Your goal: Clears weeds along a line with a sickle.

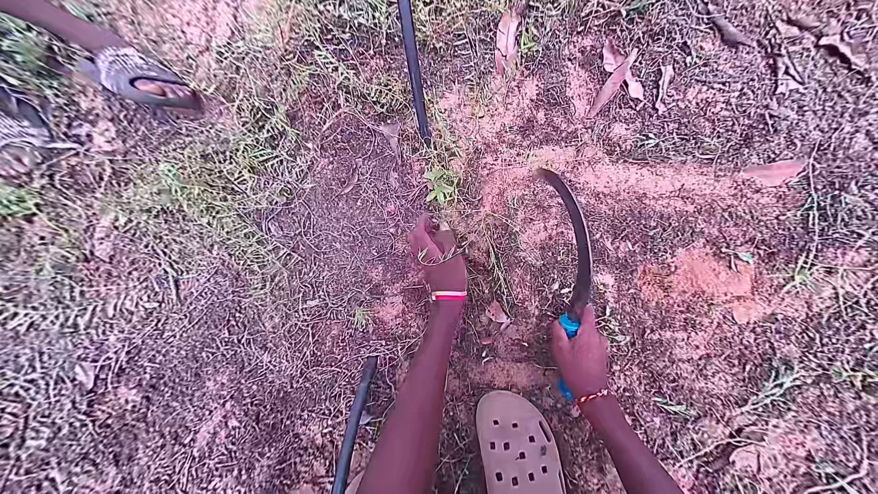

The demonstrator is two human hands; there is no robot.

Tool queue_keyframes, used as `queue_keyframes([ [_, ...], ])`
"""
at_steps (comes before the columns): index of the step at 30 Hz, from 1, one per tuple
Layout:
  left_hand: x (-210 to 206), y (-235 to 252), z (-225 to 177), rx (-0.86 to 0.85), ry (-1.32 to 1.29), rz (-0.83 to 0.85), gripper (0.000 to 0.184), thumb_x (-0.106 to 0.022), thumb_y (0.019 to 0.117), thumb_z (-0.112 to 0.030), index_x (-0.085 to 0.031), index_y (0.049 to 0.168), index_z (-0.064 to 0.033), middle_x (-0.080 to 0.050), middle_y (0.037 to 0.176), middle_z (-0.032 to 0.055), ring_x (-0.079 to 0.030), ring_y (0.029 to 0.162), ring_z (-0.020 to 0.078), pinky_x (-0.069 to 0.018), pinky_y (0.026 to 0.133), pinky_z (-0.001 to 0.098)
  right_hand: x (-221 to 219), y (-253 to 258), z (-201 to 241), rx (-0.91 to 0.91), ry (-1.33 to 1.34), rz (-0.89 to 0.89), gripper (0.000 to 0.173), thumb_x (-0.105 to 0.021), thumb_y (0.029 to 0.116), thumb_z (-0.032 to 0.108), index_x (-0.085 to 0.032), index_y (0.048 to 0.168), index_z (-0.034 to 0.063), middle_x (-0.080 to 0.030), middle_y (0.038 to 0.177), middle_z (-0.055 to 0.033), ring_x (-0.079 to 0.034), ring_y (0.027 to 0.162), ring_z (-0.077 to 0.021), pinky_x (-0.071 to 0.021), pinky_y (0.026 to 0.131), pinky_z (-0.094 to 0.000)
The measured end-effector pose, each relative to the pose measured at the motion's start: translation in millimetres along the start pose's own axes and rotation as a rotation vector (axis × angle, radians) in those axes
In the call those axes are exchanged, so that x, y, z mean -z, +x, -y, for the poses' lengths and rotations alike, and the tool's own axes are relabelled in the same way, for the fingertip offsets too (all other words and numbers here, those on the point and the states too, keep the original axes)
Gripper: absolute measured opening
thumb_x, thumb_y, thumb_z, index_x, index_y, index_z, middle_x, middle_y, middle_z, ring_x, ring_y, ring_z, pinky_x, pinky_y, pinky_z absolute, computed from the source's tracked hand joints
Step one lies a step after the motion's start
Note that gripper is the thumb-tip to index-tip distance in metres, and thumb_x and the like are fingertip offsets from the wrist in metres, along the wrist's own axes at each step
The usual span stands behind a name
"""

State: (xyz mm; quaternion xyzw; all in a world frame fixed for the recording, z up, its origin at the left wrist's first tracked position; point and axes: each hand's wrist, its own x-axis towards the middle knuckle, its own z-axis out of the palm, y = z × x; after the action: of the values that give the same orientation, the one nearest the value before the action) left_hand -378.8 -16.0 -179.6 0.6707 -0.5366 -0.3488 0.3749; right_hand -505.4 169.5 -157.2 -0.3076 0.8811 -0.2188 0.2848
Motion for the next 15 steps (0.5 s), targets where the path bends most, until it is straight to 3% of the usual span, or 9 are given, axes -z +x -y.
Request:
queue_keyframes([
  [1, -8, 12, -13, -0.015, 0.067, 0.039, 0.063, -0.056, 0.1050, -0.034, -0.035, 0.157, -0.0051, -0.046, 0.151, 0.0251, -0.047, 0.139, 0.0381, -0.0398, 0.113, 0.0539, -1, 5, 0, -0.038, -0.008, 0.027, 0.049, -0.061, 0.0960, 0.014, -0.051, 0.137, -0.0097, -0.068, 0.084, -0.0262, -0.069, 0.078, -0.0442, -0.0529, 0.072, -0.0624],
  [3, -26, 38, -33, -0.053, 0.253, 0.104, 0.088, -0.067, 0.0936, -0.051, -0.027, 0.162, -0.0128, -0.033, 0.160, 0.0272, -0.035, 0.146, 0.0461, -0.0350, 0.111, 0.0661, -4, 9, 3, -0.088, -0.039, 0.059, 0.051, -0.060, 0.0981, 0.017, -0.048, 0.142, -0.0078, -0.069, 0.088, -0.0266, -0.070, 0.082, -0.0447, -0.0528, 0.075, -0.0626],
  [4, -33, 50, -47, -0.010, 0.351, 0.182, 0.095, -0.075, 0.0885, -0.051, -0.027, 0.163, -0.0170, -0.026, 0.164, 0.0273, -0.028, 0.150, 0.0487, -0.0309, 0.111, 0.0695, -5, 9, 4, -0.094, -0.060, 0.057, 0.052, -0.060, 0.0983, 0.018, -0.048, 0.142, -0.0074, -0.069, 0.088, -0.0266, -0.070, 0.082, -0.0452, -0.0528, 0.075, -0.0626],
  [6, -43, 66, -62, 0.039, 0.613, 0.337, 0.085, -0.077, 0.0872, -0.044, -0.038, 0.159, -0.0250, -0.028, 0.165, 0.0248, -0.024, 0.151, 0.0505, -0.0302, 0.111, 0.0723, -7, 8, 5, -0.099, -0.100, 0.054, 0.053, -0.060, 0.0986, 0.020, -0.048, 0.142, -0.0072, -0.070, 0.088, -0.0273, -0.070, 0.084, -0.0465, -0.0529, 0.075, -0.0631],
  [8, -43, 71, -64, -0.001, 0.725, 0.396, 0.060, -0.071, 0.0928, -0.034, -0.054, 0.149, -0.0215, -0.040, 0.159, 0.0228, -0.035, 0.145, 0.0498, -0.0369, 0.108, 0.0690, -9, 7, 7, -0.101, -0.123, 0.043, 0.053, -0.060, 0.0984, 0.020, -0.048, 0.142, -0.0083, -0.070, 0.088, -0.0278, -0.071, 0.084, -0.0480, -0.0529, 0.075, -0.0639],
  [10, -30, 75, -60, -0.052, 0.691, 0.439, 0.043, -0.066, 0.0977, -0.022, -0.063, 0.139, -0.0095, -0.055, 0.147, 0.0227, -0.048, 0.138, 0.0455, -0.0421, 0.110, 0.0619, -10, 8, 7, -0.099, -0.136, 0.038, 0.053, -0.060, 0.0981, 0.020, -0.049, 0.141, -0.0085, -0.070, 0.086, -0.0272, -0.071, 0.083, -0.0479, -0.0528, 0.074, -0.0640],
  [12, -16, 78, -54, -0.094, 0.620, 0.500, 0.037, -0.062, 0.1002, -0.016, -0.064, 0.135, -0.0028, -0.062, 0.138, 0.0239, -0.054, 0.133, 0.0436, -0.0421, 0.112, 0.0590, -11, 7, 5, -0.087, -0.124, 0.021, 0.051, -0.061, 0.0971, 0.019, -0.051, 0.139, -0.0090, -0.070, 0.084, -0.0270, -0.070, 0.080, -0.0479, -0.0526, 0.072, -0.0640],
  [15, 0, 80, -53, -0.134, 0.565, 0.537, 0.036, -0.059, 0.1033, -0.015, -0.063, 0.136, 0.0000, -0.063, 0.135, 0.0254, -0.055, 0.132, 0.0441, -0.0411, 0.112, 0.0582, -13, 7, 5, -0.047, -0.119, -0.020, 0.050, -0.062, 0.0953, 0.018, -0.053, 0.135, -0.0103, -0.069, 0.081, -0.0271, -0.070, 0.076, -0.0479, -0.0520, 0.068, -0.0647],
])
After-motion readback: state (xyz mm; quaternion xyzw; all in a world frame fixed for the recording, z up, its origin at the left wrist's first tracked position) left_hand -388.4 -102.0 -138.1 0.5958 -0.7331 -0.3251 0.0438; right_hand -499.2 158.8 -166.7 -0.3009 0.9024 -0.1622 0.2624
